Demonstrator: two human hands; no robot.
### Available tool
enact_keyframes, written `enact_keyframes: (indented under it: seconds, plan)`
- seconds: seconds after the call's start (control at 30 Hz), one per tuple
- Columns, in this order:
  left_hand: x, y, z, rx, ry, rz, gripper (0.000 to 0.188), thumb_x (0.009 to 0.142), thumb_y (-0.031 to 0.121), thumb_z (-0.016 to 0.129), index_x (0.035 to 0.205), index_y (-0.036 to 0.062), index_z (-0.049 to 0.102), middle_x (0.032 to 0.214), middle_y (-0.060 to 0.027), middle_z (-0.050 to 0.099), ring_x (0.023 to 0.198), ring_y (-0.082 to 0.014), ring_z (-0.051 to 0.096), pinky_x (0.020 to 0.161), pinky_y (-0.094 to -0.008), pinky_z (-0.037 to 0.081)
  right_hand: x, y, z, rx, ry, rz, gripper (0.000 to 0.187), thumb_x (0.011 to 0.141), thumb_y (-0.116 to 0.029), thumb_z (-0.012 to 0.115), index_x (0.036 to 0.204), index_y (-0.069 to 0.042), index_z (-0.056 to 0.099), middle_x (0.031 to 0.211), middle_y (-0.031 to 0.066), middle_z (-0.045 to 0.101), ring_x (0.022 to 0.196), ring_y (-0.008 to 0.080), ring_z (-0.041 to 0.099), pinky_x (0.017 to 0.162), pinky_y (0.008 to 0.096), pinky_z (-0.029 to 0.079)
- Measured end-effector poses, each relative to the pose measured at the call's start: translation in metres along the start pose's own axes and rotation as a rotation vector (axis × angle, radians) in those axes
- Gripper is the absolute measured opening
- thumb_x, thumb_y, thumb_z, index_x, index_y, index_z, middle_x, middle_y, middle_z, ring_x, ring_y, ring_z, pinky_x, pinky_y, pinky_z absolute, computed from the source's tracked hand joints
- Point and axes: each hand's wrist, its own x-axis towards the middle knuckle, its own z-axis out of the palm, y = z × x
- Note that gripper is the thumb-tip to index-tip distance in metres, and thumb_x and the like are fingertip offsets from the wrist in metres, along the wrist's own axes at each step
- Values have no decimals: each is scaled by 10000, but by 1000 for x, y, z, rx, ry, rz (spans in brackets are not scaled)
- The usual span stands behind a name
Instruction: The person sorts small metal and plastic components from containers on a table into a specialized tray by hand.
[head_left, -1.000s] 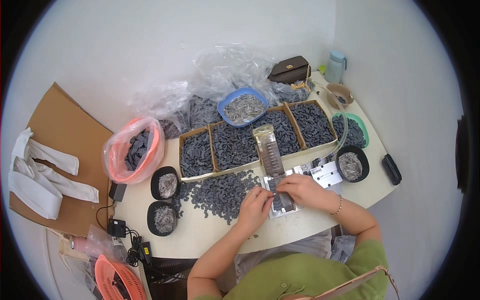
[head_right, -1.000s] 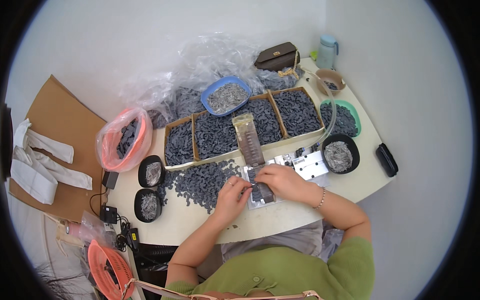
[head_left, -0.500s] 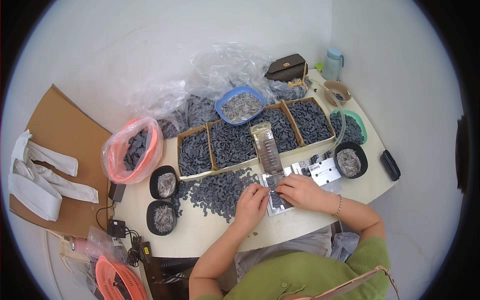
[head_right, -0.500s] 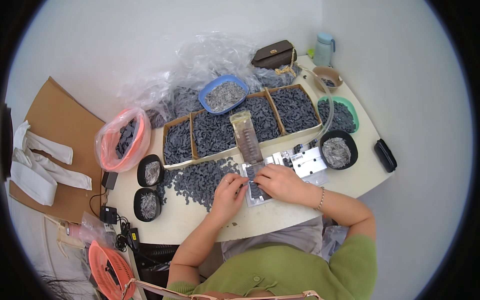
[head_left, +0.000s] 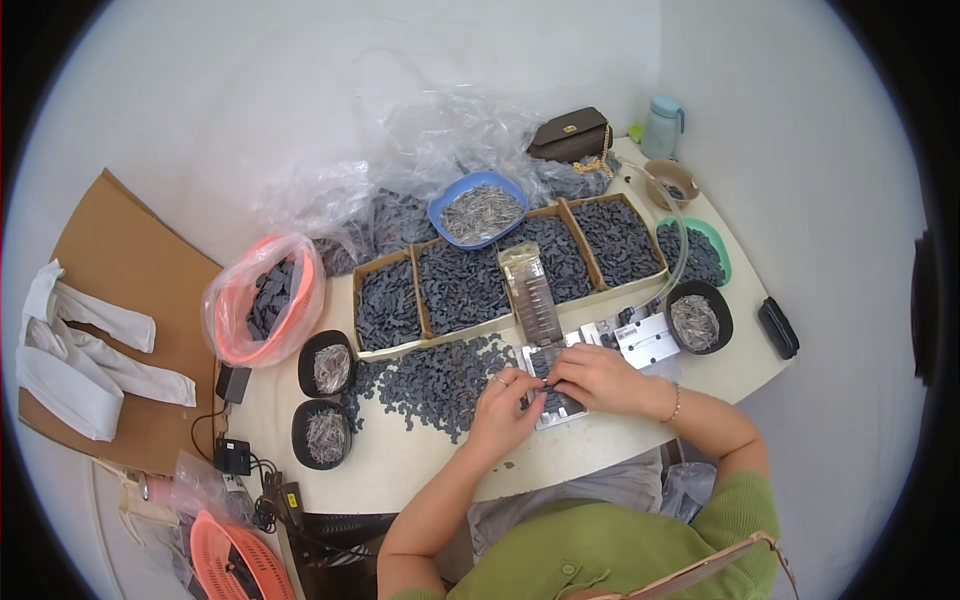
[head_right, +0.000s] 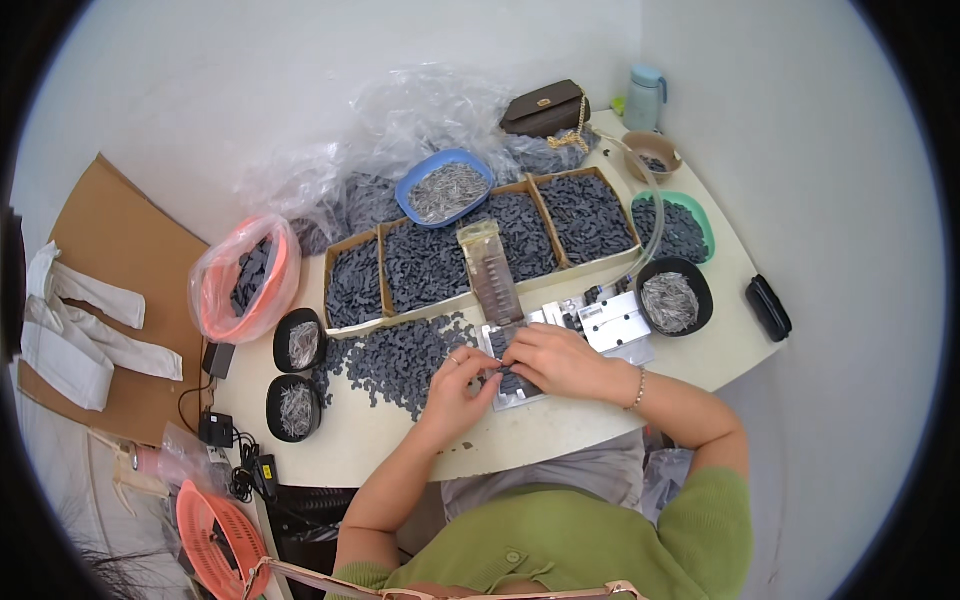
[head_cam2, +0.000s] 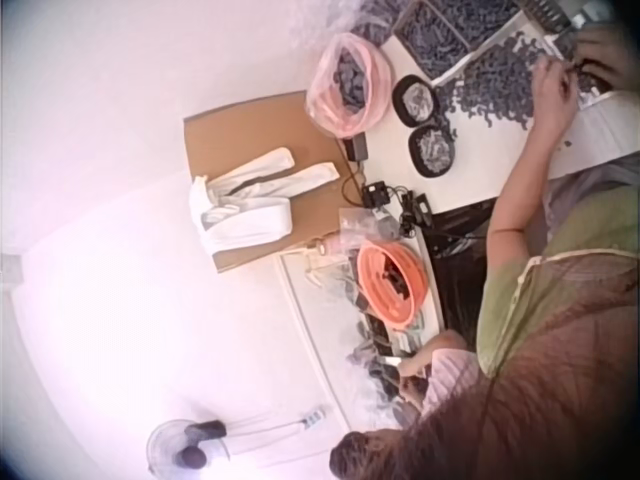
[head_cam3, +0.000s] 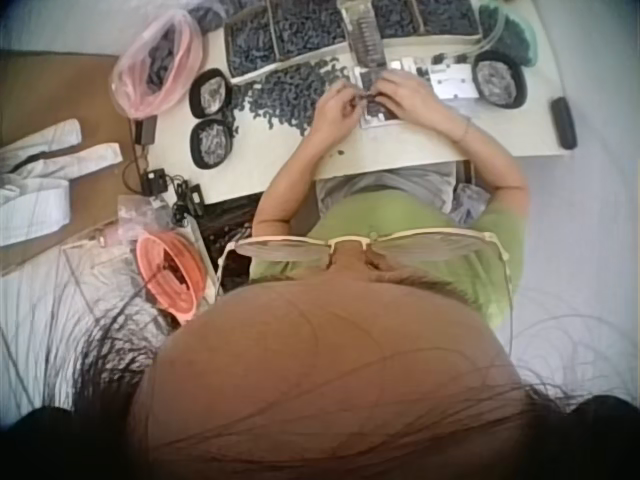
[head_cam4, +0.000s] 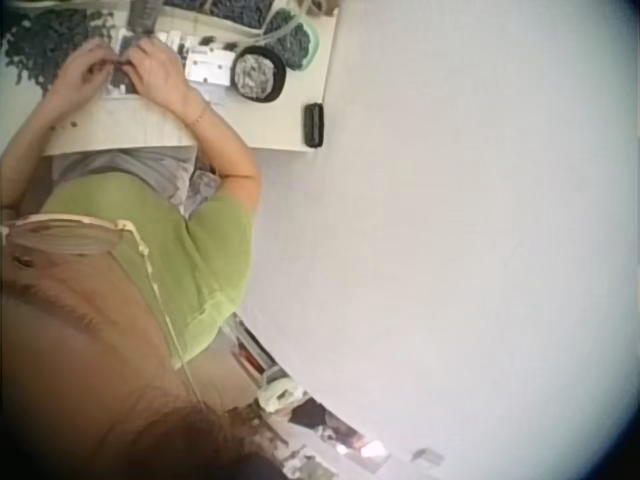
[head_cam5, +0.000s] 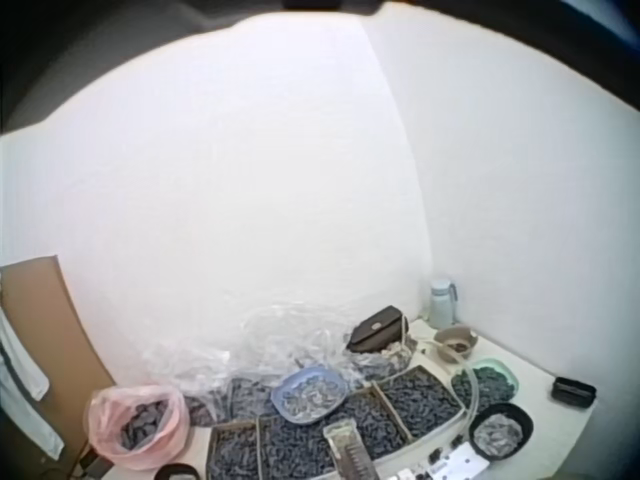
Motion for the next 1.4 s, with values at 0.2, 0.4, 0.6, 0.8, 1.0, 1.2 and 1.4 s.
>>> enact_keyframes:
  seconds: [0.2,0.4,0.6,0.8,1.0,1.2,1.4]
  plan:
    - [0,-4,2,13,-18,28,113,752,16,712,852,23,661,836,-88,611,792,-249,609,689,-326,490,7,7,-3,-59,-42,-12,110,790,-138,670,876,-79,632,825,60,577,823,254,606,707,362,503]
    - [-1,-5,2,-13,-35,7,89,757,45,707,831,43,658,828,-82,589,796,-272,587,705,-358,482,15,12,5,-219,-96,-154,103,744,-159,663,798,-83,619,794,43,567,790,218,614,656,336,520]
    - [-1,-4,1,5,-26,17,106,753,11,711,847,20,664,830,-89,610,786,-249,606,686,-325,486,11,15,11,-260,-38,-188,120,713,-147,663,795,-70,621,786,45,569,776,214,614,630,323,520]
    - [0,-3,2,15,-8,13,105,773,14,698,873,22,668,831,-91,607,770,-247,607,640,-321,487,12,19,3,-109,98,-118,130,768,-125,693,872,-59,654,856,57,606,773,243,615,670,348,519]
    - [1,-4,3,33,-9,5,97,788,15,686,883,17,670,838,-90,601,749,-233,609,594,-318,491,16,20,10,-255,49,-70,188,755,-134,657,928,-59,648,875,56,602,804,228,609,671,335,521]
    - [1,-9,5,23,4,-11,92,803,34,677,892,15,668,837,-91,588,730,-224,603,548,-312,483,15,13,9,-481,-33,-236,259,713,-136,591,934,-7,628,897,61,584,797,199,588,656,299,519]
    - [1,-9,6,26,-6,-45,96,809,47,676,900,18,670,840,-88,583,715,-223,595,553,-311,475,10,6,7,-563,49,-304,270,720,-130,591,945,16,624,932,76,586,826,195,577,670,285,520]
